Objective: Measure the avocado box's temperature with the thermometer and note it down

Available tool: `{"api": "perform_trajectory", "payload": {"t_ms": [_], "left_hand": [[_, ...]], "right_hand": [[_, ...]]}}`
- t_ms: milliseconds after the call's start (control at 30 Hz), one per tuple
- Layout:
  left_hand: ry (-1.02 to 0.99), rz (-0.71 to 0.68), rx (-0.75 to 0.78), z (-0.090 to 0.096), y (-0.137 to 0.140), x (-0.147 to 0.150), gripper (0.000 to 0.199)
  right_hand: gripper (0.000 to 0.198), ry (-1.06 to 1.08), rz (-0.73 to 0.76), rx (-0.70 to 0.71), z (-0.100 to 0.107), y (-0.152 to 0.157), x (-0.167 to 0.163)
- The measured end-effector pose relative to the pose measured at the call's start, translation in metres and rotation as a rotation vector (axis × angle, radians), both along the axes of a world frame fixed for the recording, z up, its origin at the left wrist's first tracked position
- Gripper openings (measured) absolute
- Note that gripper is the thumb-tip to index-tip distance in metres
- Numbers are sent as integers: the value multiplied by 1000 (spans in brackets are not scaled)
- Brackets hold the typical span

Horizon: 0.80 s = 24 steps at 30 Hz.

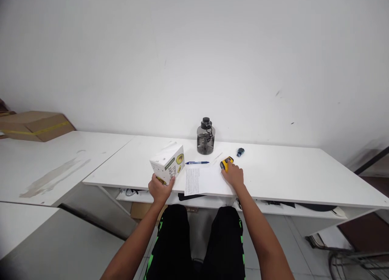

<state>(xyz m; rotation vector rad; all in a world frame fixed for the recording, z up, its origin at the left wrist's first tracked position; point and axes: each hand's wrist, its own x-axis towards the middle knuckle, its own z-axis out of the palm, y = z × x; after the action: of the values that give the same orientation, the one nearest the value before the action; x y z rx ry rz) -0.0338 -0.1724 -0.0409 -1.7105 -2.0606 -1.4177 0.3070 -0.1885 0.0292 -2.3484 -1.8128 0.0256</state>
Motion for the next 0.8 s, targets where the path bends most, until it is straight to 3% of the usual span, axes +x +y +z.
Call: {"api": "perform_trajectory", "payload": {"t_ms": [133, 467, 800], "left_hand": [[3, 0, 0, -1, 0, 0, 87], [3, -5, -3, 2, 0, 1, 85], [-23, -2, -21, 3, -1, 1, 84]], "right_hand": [[59, 3, 73, 1, 3, 2, 7], [54, -141, 74, -63, 17, 4, -2], [49, 15, -46, 103, -9, 4, -9]]}}
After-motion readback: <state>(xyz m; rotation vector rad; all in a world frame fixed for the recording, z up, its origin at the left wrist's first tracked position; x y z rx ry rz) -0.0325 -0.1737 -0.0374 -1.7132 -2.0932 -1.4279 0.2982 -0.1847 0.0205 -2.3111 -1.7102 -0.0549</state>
